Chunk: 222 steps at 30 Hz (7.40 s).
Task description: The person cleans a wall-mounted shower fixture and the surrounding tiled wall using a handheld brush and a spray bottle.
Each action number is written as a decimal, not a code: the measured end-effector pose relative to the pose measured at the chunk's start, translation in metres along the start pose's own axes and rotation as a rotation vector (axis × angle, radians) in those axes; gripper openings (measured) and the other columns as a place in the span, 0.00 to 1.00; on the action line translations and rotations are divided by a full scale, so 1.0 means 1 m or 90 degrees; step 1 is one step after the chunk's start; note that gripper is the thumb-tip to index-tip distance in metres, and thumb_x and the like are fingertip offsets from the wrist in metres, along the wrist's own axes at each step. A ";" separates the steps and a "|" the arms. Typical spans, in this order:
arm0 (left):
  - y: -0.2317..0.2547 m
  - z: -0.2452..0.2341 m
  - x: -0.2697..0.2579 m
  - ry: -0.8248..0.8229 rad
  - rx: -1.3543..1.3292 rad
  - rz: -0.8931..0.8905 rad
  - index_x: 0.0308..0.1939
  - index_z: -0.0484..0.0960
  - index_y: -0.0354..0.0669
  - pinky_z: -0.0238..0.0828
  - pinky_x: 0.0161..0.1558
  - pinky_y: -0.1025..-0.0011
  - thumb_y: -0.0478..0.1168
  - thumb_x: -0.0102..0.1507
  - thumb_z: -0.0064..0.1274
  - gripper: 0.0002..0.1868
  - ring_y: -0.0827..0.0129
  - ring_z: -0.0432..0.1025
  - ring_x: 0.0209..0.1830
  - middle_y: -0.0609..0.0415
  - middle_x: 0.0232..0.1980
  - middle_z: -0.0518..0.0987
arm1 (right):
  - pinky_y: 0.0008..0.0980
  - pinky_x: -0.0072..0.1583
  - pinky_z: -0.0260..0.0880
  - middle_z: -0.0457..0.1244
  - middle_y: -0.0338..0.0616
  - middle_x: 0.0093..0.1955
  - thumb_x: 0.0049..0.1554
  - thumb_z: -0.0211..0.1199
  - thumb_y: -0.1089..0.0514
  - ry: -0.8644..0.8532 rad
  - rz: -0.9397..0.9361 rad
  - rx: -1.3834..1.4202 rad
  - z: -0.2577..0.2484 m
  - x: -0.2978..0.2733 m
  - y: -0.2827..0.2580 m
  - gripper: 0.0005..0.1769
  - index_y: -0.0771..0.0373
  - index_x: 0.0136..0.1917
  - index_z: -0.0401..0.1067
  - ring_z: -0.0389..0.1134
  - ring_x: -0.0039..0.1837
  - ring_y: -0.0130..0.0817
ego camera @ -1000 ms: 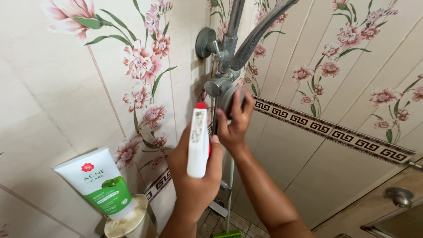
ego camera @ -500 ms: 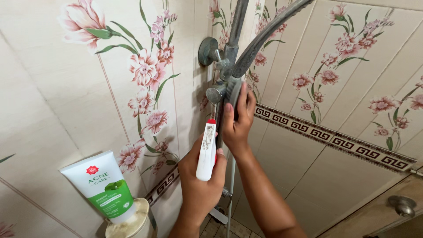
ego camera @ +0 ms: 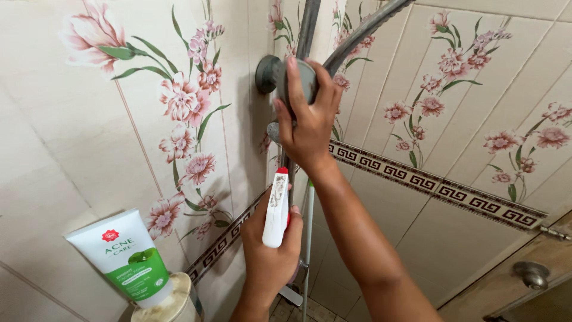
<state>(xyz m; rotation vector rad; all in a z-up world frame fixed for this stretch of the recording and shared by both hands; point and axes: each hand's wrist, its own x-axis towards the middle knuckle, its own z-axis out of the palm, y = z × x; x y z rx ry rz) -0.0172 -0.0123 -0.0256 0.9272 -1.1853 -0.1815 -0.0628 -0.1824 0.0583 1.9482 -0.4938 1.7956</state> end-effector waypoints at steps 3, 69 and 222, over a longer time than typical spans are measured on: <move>-0.002 -0.001 0.001 -0.003 0.025 -0.046 0.52 0.80 0.30 0.73 0.32 0.72 0.32 0.61 0.54 0.15 0.71 0.72 0.25 0.49 0.29 0.79 | 0.43 0.74 0.56 0.54 0.58 0.73 0.68 0.62 0.56 -0.008 0.032 0.024 -0.001 0.012 0.002 0.31 0.54 0.81 0.58 0.55 0.70 0.50; -0.118 0.073 -0.031 0.151 0.250 -0.168 0.55 0.81 0.34 0.73 0.34 0.75 0.31 0.60 0.56 0.18 0.77 0.73 0.27 0.52 0.30 0.81 | 0.44 0.77 0.52 0.50 0.62 0.76 0.71 0.48 0.50 -0.046 0.248 0.516 0.048 -0.212 0.075 0.33 0.68 0.82 0.50 0.54 0.76 0.53; -0.050 0.015 -0.014 -0.098 0.084 -0.082 0.59 0.79 0.33 0.74 0.32 0.75 0.31 0.61 0.54 0.21 0.74 0.77 0.27 0.52 0.31 0.82 | 0.45 0.74 0.54 0.44 0.58 0.75 0.65 0.49 0.54 -0.311 0.662 0.368 0.015 -0.375 -0.019 0.43 0.63 0.85 0.32 0.50 0.76 0.51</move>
